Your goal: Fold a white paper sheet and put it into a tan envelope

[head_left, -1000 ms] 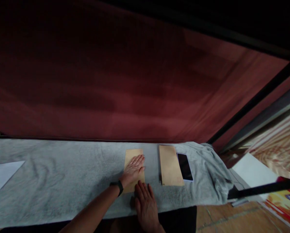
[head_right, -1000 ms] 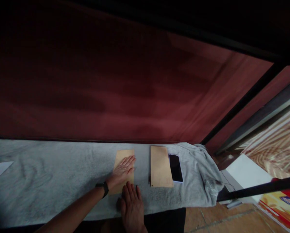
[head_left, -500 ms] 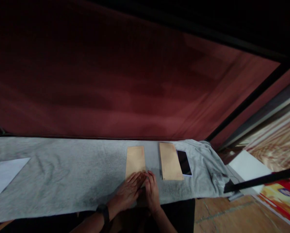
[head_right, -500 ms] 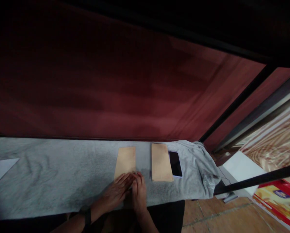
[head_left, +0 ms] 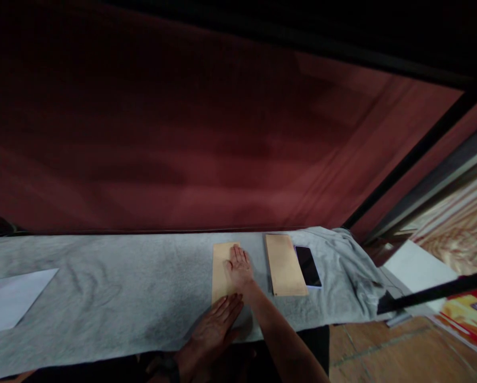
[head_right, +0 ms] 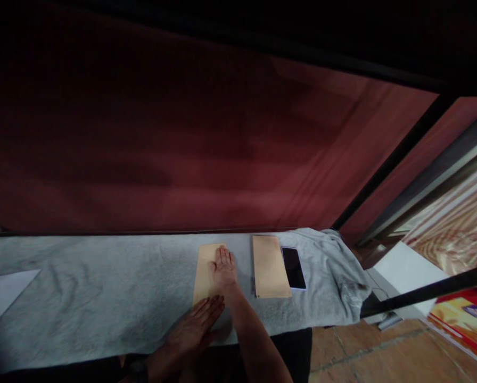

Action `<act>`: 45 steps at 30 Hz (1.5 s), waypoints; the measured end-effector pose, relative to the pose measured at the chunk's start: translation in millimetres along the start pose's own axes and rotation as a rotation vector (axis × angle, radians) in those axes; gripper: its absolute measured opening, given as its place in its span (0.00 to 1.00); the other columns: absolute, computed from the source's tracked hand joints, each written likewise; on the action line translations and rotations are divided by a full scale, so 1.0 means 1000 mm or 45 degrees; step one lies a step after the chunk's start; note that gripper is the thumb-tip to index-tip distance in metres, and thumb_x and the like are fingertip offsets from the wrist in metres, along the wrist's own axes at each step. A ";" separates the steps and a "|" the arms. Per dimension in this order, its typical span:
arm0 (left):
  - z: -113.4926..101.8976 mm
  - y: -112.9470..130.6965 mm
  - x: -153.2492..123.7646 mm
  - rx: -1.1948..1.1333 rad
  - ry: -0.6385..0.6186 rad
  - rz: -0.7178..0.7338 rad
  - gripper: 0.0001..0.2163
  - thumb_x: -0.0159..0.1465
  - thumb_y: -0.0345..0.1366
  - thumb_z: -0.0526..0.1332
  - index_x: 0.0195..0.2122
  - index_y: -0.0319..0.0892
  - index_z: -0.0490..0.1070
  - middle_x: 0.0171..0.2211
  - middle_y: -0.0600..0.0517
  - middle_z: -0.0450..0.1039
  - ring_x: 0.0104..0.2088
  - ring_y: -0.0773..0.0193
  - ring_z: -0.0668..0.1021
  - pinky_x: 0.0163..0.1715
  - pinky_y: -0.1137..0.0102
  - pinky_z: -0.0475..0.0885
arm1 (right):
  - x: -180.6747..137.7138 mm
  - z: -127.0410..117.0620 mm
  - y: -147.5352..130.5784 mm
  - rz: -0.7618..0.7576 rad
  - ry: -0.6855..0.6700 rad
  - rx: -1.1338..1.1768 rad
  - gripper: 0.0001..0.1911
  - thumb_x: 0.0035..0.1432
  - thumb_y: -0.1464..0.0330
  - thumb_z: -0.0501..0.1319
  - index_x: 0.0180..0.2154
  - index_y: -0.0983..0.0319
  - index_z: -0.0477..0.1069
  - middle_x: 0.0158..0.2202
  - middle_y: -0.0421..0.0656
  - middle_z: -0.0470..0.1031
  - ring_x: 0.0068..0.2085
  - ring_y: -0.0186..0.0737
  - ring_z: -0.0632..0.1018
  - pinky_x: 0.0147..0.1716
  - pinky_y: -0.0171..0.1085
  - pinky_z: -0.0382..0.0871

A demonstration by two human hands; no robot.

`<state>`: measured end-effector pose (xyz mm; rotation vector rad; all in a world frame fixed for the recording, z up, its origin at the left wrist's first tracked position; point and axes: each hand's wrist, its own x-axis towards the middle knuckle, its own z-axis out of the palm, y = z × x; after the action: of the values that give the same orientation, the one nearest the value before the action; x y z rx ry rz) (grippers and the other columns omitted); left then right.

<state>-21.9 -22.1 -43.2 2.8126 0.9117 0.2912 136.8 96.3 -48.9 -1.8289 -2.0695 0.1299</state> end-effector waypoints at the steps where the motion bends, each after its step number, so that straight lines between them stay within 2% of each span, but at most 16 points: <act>1: -0.002 0.000 0.000 -0.010 0.007 0.008 0.35 0.66 0.38 0.59 0.72 0.48 0.44 0.70 0.48 0.54 0.67 0.54 0.63 0.65 0.56 0.63 | 0.005 0.000 0.001 0.029 -0.012 -0.011 0.29 0.71 0.61 0.47 0.68 0.69 0.55 0.69 0.54 0.55 0.69 0.48 0.60 0.67 0.49 0.49; 5: -0.010 0.004 0.000 -0.024 0.050 0.011 0.35 0.67 0.38 0.59 0.72 0.49 0.43 0.70 0.47 0.54 0.67 0.53 0.64 0.64 0.54 0.64 | 0.014 0.001 0.002 0.082 -0.022 -0.022 0.31 0.71 0.61 0.47 0.68 0.72 0.54 0.69 0.57 0.54 0.69 0.51 0.60 0.67 0.50 0.49; 8: -0.012 0.004 -0.002 -0.015 0.042 0.005 0.36 0.67 0.39 0.59 0.72 0.48 0.42 0.70 0.47 0.54 0.66 0.54 0.65 0.65 0.55 0.63 | 0.004 0.003 0.002 0.062 0.020 -0.026 0.31 0.71 0.60 0.48 0.68 0.71 0.55 0.69 0.57 0.55 0.68 0.52 0.61 0.66 0.52 0.50; 14: -0.001 -0.003 -0.008 0.084 0.058 0.047 0.34 0.69 0.46 0.56 0.72 0.47 0.43 0.68 0.46 0.57 0.65 0.54 0.68 0.64 0.58 0.64 | -0.052 -0.006 0.008 -0.108 0.152 0.000 0.28 0.71 0.61 0.49 0.67 0.66 0.57 0.68 0.53 0.60 0.67 0.49 0.63 0.65 0.51 0.55; 19: 0.010 -0.008 -0.014 0.128 0.136 0.051 0.32 0.69 0.47 0.55 0.71 0.46 0.47 0.67 0.46 0.61 0.63 0.56 0.70 0.61 0.59 0.69 | -0.104 -0.028 0.010 -0.230 0.132 0.004 0.27 0.71 0.62 0.51 0.67 0.63 0.56 0.67 0.51 0.62 0.67 0.46 0.64 0.65 0.51 0.57; 23: 0.008 -0.008 -0.018 0.102 0.163 0.042 0.32 0.68 0.46 0.56 0.71 0.47 0.48 0.67 0.47 0.60 0.64 0.56 0.69 0.61 0.59 0.68 | -0.141 -0.044 0.009 -0.313 0.125 -0.001 0.28 0.70 0.62 0.54 0.68 0.60 0.55 0.67 0.48 0.61 0.67 0.46 0.64 0.66 0.51 0.56; 27: 0.004 -0.007 -0.025 0.077 0.164 -0.001 0.33 0.68 0.44 0.56 0.72 0.51 0.45 0.68 0.50 0.58 0.64 0.56 0.68 0.61 0.60 0.68 | -0.166 -0.058 0.010 -0.398 0.101 -0.020 0.31 0.70 0.63 0.55 0.70 0.59 0.50 0.69 0.46 0.57 0.68 0.44 0.61 0.67 0.50 0.54; 30: 0.004 -0.007 -0.025 0.061 0.155 -0.035 0.31 0.69 0.45 0.54 0.72 0.52 0.45 0.68 0.51 0.60 0.64 0.57 0.68 0.61 0.61 0.67 | -0.172 -0.065 0.009 -0.388 0.089 -0.008 0.31 0.70 0.63 0.54 0.70 0.58 0.48 0.70 0.46 0.56 0.68 0.45 0.62 0.66 0.50 0.57; 33: 0.005 -0.010 -0.011 0.061 0.152 -0.108 0.28 0.71 0.46 0.51 0.71 0.51 0.48 0.68 0.50 0.59 0.65 0.59 0.67 0.64 0.61 0.62 | -0.172 -0.063 0.008 -0.353 0.096 0.019 0.30 0.70 0.61 0.54 0.69 0.58 0.50 0.68 0.46 0.59 0.67 0.45 0.63 0.66 0.51 0.57; 37: 0.005 -0.022 0.033 0.088 0.105 -0.188 0.24 0.73 0.42 0.46 0.69 0.48 0.55 0.69 0.48 0.57 0.68 0.59 0.62 0.67 0.58 0.55 | -0.171 -0.058 0.006 -0.312 0.122 0.074 0.28 0.69 0.58 0.55 0.68 0.54 0.55 0.66 0.45 0.64 0.66 0.46 0.65 0.65 0.53 0.58; 42: 0.001 -0.048 0.096 0.145 0.094 -0.374 0.23 0.72 0.39 0.46 0.68 0.51 0.58 0.70 0.50 0.55 0.70 0.54 0.56 0.67 0.47 0.50 | -0.172 -0.061 0.004 -0.270 0.071 0.074 0.28 0.69 0.57 0.55 0.67 0.49 0.55 0.68 0.44 0.59 0.66 0.49 0.66 0.64 0.54 0.58; 45: -0.003 -0.060 0.119 0.186 0.125 -0.509 0.24 0.71 0.41 0.46 0.68 0.51 0.58 0.70 0.51 0.55 0.70 0.52 0.55 0.67 0.46 0.47 | -0.173 -0.064 0.001 -0.235 0.037 0.083 0.27 0.69 0.57 0.55 0.67 0.48 0.56 0.70 0.44 0.57 0.66 0.50 0.64 0.64 0.55 0.59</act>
<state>37.7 96.8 -37.8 2.6742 1.5419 0.3177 174.0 -82.6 -27.7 -1.5833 -2.1747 0.1194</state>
